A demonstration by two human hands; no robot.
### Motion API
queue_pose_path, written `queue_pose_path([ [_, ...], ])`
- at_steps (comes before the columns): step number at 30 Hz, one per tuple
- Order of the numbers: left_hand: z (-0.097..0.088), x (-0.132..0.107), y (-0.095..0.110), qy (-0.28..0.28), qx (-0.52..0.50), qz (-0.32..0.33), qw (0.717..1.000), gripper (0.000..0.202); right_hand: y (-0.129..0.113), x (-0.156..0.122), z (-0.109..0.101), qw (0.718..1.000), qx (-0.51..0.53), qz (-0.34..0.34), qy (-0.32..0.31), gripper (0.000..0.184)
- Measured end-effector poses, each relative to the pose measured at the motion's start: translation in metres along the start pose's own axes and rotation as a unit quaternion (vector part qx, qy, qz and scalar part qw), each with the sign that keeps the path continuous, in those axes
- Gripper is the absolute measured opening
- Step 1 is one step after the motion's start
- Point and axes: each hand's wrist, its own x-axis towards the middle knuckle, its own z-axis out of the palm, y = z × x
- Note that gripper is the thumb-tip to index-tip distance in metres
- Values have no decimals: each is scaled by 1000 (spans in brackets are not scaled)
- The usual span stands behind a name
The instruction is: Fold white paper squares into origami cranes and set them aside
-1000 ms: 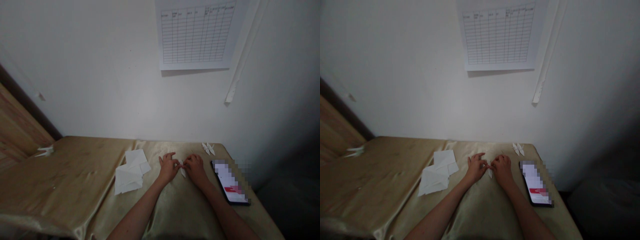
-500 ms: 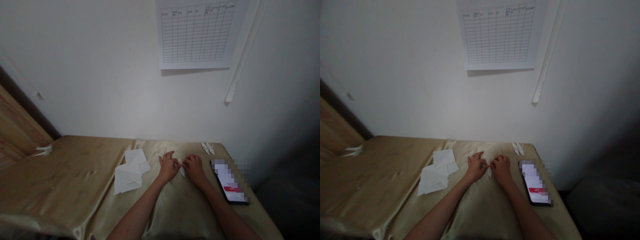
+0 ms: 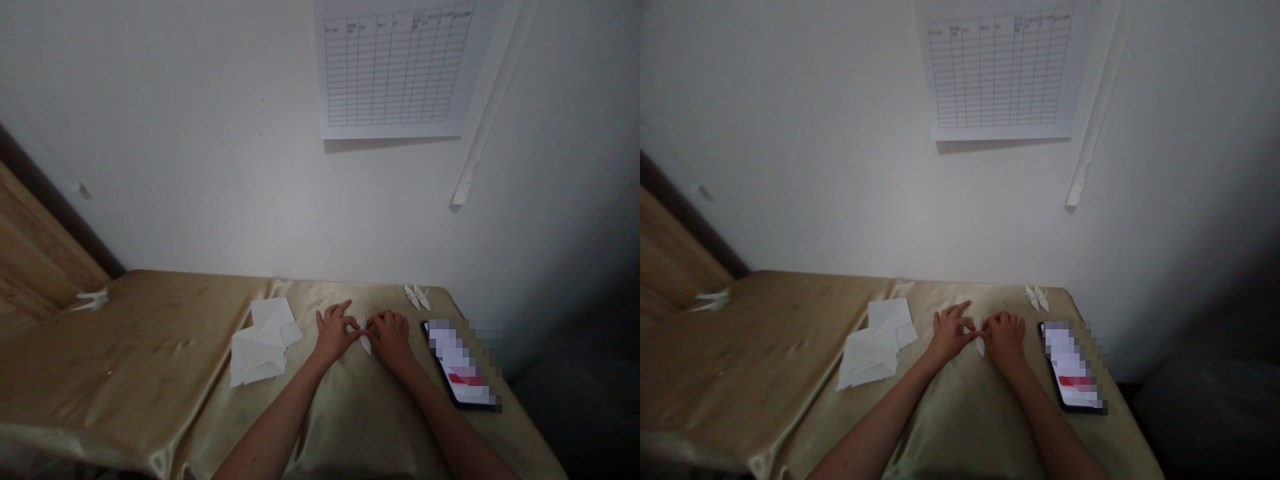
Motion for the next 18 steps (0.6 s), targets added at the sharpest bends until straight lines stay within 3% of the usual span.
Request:
queue_pose_path([
  [10, -1, -3, 0, 2, 31, -34, 999, 22, -2, 2, -3, 999, 26, 4, -25, 13],
  [18, -1, -1, 0, -8, 19, -46, 999, 14, -8, 1, -3, 999, 20, 26, -29, 12],
])
